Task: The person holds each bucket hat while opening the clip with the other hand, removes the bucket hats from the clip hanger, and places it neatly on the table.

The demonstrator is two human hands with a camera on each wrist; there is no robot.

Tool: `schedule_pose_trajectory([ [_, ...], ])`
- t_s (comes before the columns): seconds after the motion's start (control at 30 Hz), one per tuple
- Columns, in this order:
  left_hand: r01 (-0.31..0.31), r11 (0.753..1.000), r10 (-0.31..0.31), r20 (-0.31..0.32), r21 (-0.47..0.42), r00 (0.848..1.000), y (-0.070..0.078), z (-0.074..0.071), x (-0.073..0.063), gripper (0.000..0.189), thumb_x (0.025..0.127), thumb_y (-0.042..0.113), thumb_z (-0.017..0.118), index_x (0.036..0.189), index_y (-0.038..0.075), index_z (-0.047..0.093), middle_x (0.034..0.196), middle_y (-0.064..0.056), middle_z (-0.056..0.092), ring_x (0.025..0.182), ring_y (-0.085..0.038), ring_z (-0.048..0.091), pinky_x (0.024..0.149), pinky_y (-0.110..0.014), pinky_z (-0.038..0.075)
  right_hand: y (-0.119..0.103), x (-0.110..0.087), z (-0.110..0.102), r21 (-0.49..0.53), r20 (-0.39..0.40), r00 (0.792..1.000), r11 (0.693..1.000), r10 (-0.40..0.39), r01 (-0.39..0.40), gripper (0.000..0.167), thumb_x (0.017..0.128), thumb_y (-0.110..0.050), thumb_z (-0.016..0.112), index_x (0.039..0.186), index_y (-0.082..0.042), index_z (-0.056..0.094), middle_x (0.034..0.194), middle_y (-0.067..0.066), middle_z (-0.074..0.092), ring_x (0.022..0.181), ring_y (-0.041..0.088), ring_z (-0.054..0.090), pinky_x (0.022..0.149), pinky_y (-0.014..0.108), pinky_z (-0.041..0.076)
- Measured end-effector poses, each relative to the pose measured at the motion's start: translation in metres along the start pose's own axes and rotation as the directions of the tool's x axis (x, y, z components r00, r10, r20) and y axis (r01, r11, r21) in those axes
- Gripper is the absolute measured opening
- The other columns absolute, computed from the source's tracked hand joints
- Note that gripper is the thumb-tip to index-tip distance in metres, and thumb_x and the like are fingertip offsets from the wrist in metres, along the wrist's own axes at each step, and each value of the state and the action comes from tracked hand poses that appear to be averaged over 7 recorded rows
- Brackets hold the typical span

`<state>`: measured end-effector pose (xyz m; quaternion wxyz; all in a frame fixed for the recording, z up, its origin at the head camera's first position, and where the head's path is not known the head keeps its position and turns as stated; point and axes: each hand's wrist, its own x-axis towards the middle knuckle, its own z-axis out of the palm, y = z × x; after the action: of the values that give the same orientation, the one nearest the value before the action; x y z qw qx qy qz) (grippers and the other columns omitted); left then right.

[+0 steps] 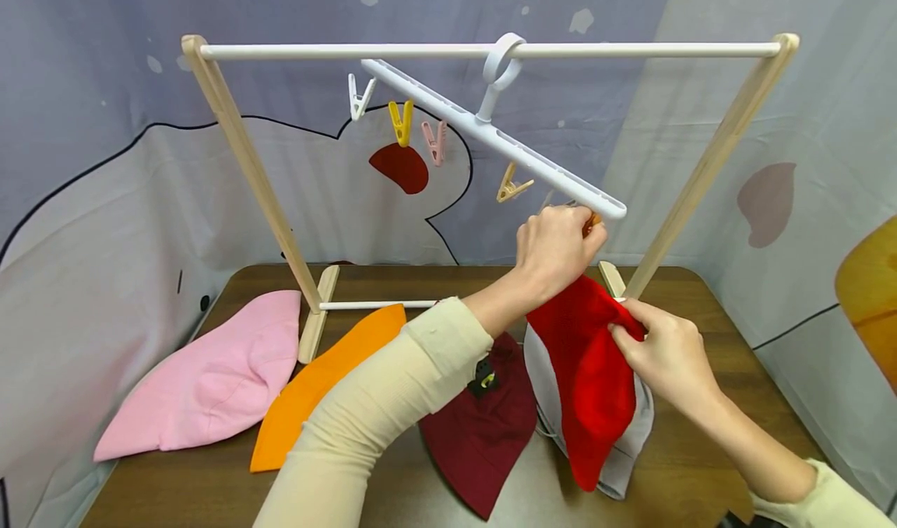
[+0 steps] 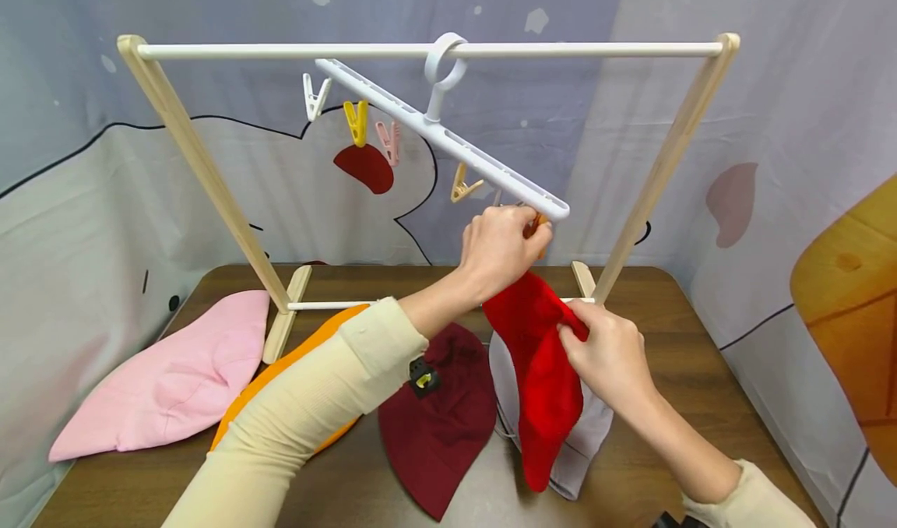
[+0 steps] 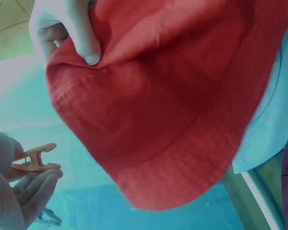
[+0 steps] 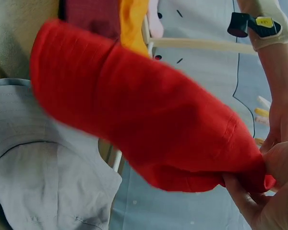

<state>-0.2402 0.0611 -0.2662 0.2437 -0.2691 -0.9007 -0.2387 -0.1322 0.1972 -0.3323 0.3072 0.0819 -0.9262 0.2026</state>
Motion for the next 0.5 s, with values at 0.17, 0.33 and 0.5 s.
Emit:
schedule_pose_trajectory([
  [0.17,0.010,1.000,-0.010,0.005,-0.011,1.000,-0.001,0.000,-0.001,0.020,0.085,0.031,0.053,0.068,0.023,0.057,0.059,0.009,0.051,0.054,-0.013,0.051,0.046,-0.026,0.039,0.006,0.001,-0.001,0.009,0.036,0.998,0.999,0.047,-0.047,0.015,0.073,-0.001,0.064,0.081,-0.014,0.065,0.052,-0.005,0.048,0.045,0.006,0.033,0.043,0.023,0.030],
  [0.33,0.025,0.999,-0.024,0.009,-0.022,1.000,-0.004,0.001,-0.002,0.019,0.085,0.031,0.053,0.068,0.023,0.058,0.059,0.008,0.051,0.054,-0.015,0.052,0.045,-0.026,0.038,0.012,0.004,-0.002,-0.004,0.035,0.998,0.999,0.054,-0.054,0.014,0.073,-0.001,0.063,0.079,-0.013,0.064,0.050,-0.005,0.045,0.046,0.008,0.033,0.043,0.024,0.029],
  [0.5,0.029,0.999,-0.028,0.024,-0.031,0.999,-0.004,0.002,-0.003,0.019,0.084,0.031,0.054,0.067,0.023,0.055,0.059,0.007,0.049,0.054,-0.013,0.051,0.045,-0.025,0.037,0.017,0.005,-0.002,-0.007,0.043,0.997,0.998,0.062,-0.061,0.012,0.074,-0.002,0.063,0.080,-0.013,0.064,0.050,-0.005,0.044,0.046,0.008,0.033,0.043,0.024,0.029],
])
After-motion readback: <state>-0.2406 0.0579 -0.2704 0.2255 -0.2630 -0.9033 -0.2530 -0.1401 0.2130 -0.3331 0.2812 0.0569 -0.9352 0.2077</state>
